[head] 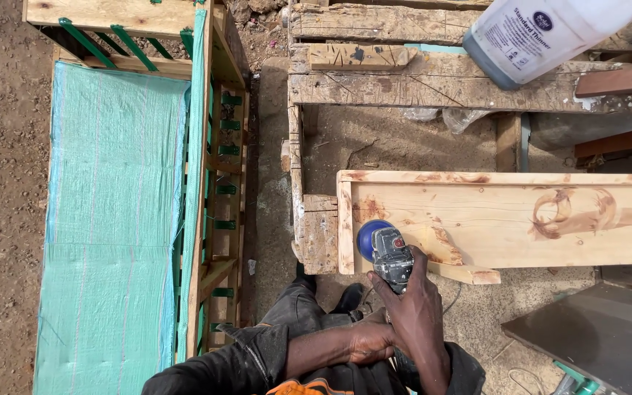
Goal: Using a handheld power sander to smooth the surface and edges of a wooden board intended for a shelf.
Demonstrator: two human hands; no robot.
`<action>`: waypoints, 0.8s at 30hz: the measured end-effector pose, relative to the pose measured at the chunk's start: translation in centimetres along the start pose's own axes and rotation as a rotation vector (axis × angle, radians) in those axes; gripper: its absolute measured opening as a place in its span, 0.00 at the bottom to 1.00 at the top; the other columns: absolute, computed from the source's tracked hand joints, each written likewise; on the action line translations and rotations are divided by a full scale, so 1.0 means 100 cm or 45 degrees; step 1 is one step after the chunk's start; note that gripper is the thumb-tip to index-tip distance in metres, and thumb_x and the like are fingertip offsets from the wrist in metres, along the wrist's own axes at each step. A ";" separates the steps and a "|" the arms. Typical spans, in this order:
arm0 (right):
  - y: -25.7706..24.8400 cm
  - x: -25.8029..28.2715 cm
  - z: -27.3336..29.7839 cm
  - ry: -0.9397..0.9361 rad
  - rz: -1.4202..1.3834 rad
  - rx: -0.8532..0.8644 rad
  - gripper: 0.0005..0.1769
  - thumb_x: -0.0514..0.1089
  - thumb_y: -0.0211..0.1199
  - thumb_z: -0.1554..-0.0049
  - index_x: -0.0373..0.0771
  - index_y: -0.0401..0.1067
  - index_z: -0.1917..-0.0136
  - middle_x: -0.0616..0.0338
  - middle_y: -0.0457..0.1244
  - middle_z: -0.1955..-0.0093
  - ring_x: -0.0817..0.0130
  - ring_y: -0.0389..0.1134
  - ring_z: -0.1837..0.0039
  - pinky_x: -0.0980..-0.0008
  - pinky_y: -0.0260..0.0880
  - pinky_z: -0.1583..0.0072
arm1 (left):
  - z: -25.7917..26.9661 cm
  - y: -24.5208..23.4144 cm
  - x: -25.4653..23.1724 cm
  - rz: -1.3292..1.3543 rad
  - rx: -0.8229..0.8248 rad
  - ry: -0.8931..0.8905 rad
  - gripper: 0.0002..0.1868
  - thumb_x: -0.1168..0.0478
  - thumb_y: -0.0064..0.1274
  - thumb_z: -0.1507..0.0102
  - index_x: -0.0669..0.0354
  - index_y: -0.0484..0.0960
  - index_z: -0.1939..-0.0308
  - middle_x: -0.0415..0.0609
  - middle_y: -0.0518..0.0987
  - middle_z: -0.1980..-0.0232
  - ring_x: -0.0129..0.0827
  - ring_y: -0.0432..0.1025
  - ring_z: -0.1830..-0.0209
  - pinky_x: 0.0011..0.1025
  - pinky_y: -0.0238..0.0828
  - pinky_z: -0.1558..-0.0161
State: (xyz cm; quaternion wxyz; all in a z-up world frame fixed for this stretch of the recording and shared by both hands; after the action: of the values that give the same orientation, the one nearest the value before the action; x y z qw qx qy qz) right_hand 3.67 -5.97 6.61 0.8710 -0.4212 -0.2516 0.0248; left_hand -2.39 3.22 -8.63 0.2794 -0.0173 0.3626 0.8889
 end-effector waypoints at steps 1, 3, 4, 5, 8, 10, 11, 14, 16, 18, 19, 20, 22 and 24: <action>0.001 0.001 -0.001 -0.010 -0.012 0.002 0.45 0.66 0.64 0.47 0.52 0.51 0.24 0.46 0.68 0.37 0.40 0.71 0.41 0.45 0.71 0.45 | -0.008 -0.001 0.003 0.132 0.050 0.052 0.56 0.76 0.60 0.57 0.56 0.56 0.25 0.47 0.80 0.59 0.24 0.69 0.77 0.19 0.61 0.85; 0.001 0.005 -0.001 -0.020 -0.025 0.007 0.46 0.66 0.64 0.47 0.52 0.50 0.23 0.47 0.67 0.35 0.40 0.71 0.40 0.45 0.71 0.43 | -0.017 -0.003 0.007 0.266 0.097 0.103 0.57 0.80 0.58 0.58 0.55 0.55 0.24 0.52 0.83 0.43 0.34 0.83 0.57 0.19 0.80 0.76; 0.001 0.007 0.000 0.004 -0.006 0.010 0.45 0.66 0.64 0.47 0.53 0.50 0.24 0.46 0.67 0.36 0.38 0.70 0.39 0.44 0.70 0.43 | -0.018 -0.004 0.007 0.334 0.115 0.124 0.56 0.81 0.57 0.57 0.57 0.56 0.25 0.55 0.83 0.43 0.40 0.82 0.53 0.26 0.83 0.68; 0.001 0.010 0.001 0.028 0.012 0.013 0.45 0.67 0.63 0.47 0.54 0.50 0.24 0.45 0.67 0.36 0.37 0.69 0.39 0.43 0.68 0.43 | -0.019 -0.005 0.006 0.402 0.134 0.146 0.55 0.83 0.55 0.57 0.60 0.57 0.26 0.59 0.82 0.43 0.45 0.82 0.49 0.32 0.86 0.60; 0.002 0.006 -0.005 -0.001 -0.024 -0.026 0.46 0.66 0.64 0.48 0.51 0.51 0.24 0.45 0.67 0.36 0.37 0.70 0.40 0.43 0.69 0.44 | -0.017 -0.002 -0.001 0.341 0.152 0.145 0.56 0.83 0.54 0.57 0.53 0.56 0.24 0.56 0.82 0.42 0.43 0.80 0.47 0.31 0.84 0.57; 0.001 0.004 -0.007 -0.005 -0.037 -0.048 0.46 0.66 0.65 0.48 0.50 0.51 0.24 0.43 0.67 0.37 0.38 0.70 0.40 0.44 0.69 0.44 | -0.015 -0.001 -0.006 0.323 0.154 0.127 0.57 0.83 0.55 0.57 0.56 0.54 0.24 0.57 0.83 0.44 0.44 0.81 0.49 0.32 0.84 0.58; 0.000 0.003 -0.008 -0.007 -0.052 -0.070 0.46 0.65 0.65 0.47 0.49 0.52 0.24 0.41 0.68 0.38 0.38 0.71 0.41 0.45 0.70 0.44 | -0.014 0.000 -0.008 0.303 0.156 0.107 0.57 0.83 0.57 0.56 0.58 0.52 0.25 0.59 0.84 0.47 0.45 0.82 0.51 0.33 0.84 0.60; -0.002 0.001 -0.017 -0.039 -0.062 -0.108 0.45 0.67 0.64 0.48 0.48 0.52 0.26 0.44 0.66 0.35 0.38 0.69 0.39 0.44 0.69 0.44 | -0.024 0.000 -0.013 0.336 0.141 0.116 0.55 0.85 0.58 0.58 0.57 0.54 0.29 0.63 0.80 0.45 0.46 0.81 0.52 0.33 0.85 0.63; -0.003 0.002 -0.020 -0.050 -0.098 -0.104 0.45 0.66 0.65 0.48 0.49 0.53 0.26 0.44 0.67 0.36 0.38 0.70 0.40 0.45 0.69 0.46 | -0.027 0.000 -0.016 0.328 0.131 0.110 0.56 0.85 0.57 0.58 0.57 0.51 0.28 0.65 0.80 0.44 0.46 0.82 0.52 0.34 0.85 0.63; -0.003 0.004 -0.025 -0.062 -0.136 -0.096 0.44 0.65 0.66 0.48 0.50 0.53 0.26 0.45 0.68 0.37 0.39 0.71 0.41 0.46 0.69 0.47 | -0.027 -0.001 -0.020 0.320 0.117 0.105 0.57 0.85 0.57 0.57 0.57 0.49 0.28 0.67 0.79 0.43 0.47 0.82 0.52 0.35 0.86 0.63; -0.003 0.005 -0.028 -0.083 -0.122 -0.106 0.44 0.65 0.65 0.48 0.48 0.53 0.26 0.45 0.67 0.36 0.41 0.71 0.41 0.46 0.71 0.47 | -0.027 -0.001 -0.025 0.348 0.136 0.135 0.53 0.86 0.56 0.56 0.57 0.53 0.30 0.66 0.79 0.43 0.49 0.82 0.52 0.36 0.86 0.63; -0.001 0.006 -0.031 -0.108 -0.108 -0.112 0.45 0.66 0.65 0.48 0.46 0.53 0.27 0.45 0.66 0.35 0.44 0.72 0.41 0.47 0.73 0.46 | -0.026 -0.001 -0.030 0.379 0.152 0.167 0.49 0.86 0.55 0.56 0.57 0.57 0.33 0.66 0.80 0.43 0.51 0.81 0.52 0.37 0.86 0.63; -0.003 0.010 -0.033 -0.120 -0.107 -0.119 0.45 0.66 0.65 0.48 0.48 0.52 0.26 0.44 0.66 0.34 0.42 0.71 0.40 0.46 0.72 0.46 | -0.020 0.000 -0.040 0.366 0.118 0.160 0.51 0.86 0.56 0.56 0.56 0.57 0.32 0.64 0.79 0.41 0.48 0.80 0.48 0.32 0.84 0.63; -0.005 0.013 -0.036 -0.132 -0.104 -0.125 0.45 0.66 0.64 0.48 0.49 0.52 0.26 0.44 0.65 0.34 0.40 0.70 0.40 0.45 0.72 0.46 | -0.017 0.001 -0.048 0.358 0.085 0.152 0.52 0.85 0.56 0.57 0.56 0.57 0.30 0.62 0.78 0.38 0.46 0.79 0.43 0.27 0.83 0.64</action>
State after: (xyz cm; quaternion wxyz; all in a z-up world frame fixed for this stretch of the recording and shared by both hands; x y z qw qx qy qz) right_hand 6.38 -8.50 5.67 0.8354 -0.4510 -0.3142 -0.0012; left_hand 1.30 -0.24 -8.72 0.1304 -0.0100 0.4069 0.9041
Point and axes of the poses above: each hand's wrist, its own z-axis away from the middle knuckle, its own y-axis out of the palm, x = y × z, the point moved 6 cm from there along -z, towards the middle knuckle
